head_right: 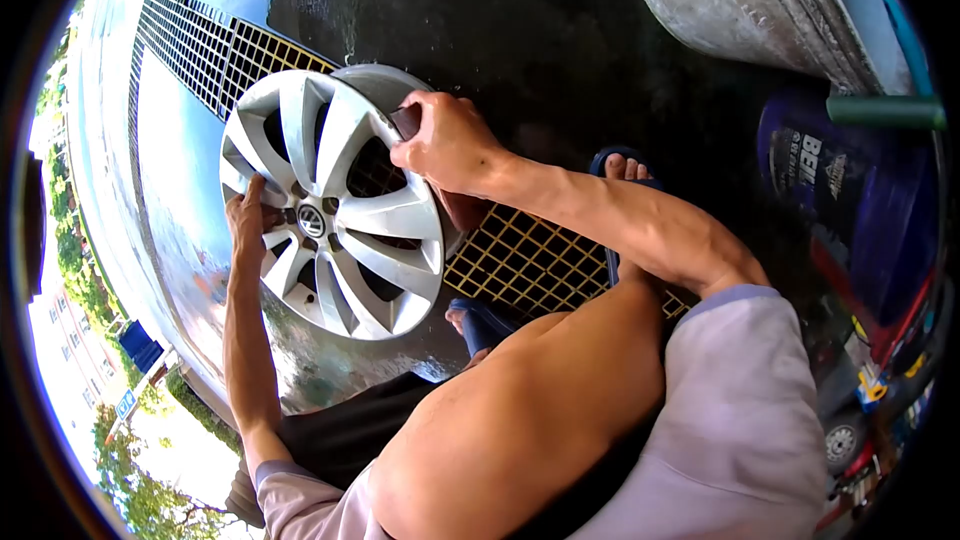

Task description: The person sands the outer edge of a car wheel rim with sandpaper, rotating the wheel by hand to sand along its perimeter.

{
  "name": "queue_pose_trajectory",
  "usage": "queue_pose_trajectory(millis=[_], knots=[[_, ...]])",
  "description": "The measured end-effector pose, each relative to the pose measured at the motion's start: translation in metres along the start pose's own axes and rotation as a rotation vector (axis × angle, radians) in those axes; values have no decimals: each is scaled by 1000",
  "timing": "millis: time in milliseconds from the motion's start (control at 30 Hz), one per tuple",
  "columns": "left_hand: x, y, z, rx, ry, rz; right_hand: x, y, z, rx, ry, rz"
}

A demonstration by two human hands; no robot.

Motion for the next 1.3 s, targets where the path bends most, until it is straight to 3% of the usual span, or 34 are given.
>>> queue_pose_trajectory(millis=[33,100,133,233,300,400,467,600,633,667,700,767,800,900,1167,1200,1300], knots=[[2,-2,1,29,-11,-15,3,-5,1,23,-31,-15],[3,1,2,-38,7,47,2,-4,-15,231,181,167],[4,-2,4,-43,0,49,1,-21,-5,268,185,159],[9,-3,4,84,-39,123,-23,-125,78,-124,30,-98],[8,-20,-28,542,92,148,-74,-204,151,-214,-173,-426],[4,-52,-102,656,395,-211,-111,-295,233,-230,-394,-245],[-4,-46,-148,577,528,-319,-104,-332,243,-414,-224,-457],[14,21,-190,286,746,-166,-73,-239,34,-634,209,-457],[28,43,-189,257,766,-93,-75,-207,-26,-683,324,-403],[48,73,-175,169,671,117,-83,-180,-78,-719,431,-349],[42,80,-180,611,606,29,-94,-158,-119,-748,527,-305],[60,83,-171,752,543,1,-119,-132,-179,-785,681,-248],[49,84,-178,628,614,5,-129,-126,-198,-797,738,-240],[51,85,-177,648,613,-13,-153,-125,-246,-791,859,-261],[61,81,-170,619,618,-24,-154,-128,-293,-1013,843,-82],[60,80,-170,617,668,-60,-151,-132,-293,-1157,675,-238],[53,81,-174,621,641,-51,-151,-132,-273,-1302,466,-424]])
Point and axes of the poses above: each hand's wrist, its own x-axis towards the middle knuckle, its own y-axis out of the palm, z = x × y, the point moved 9 cm from there along x, towards the middle knuckle, and after that the axes turned 3 degrees about -x, right-handed, at the moved point
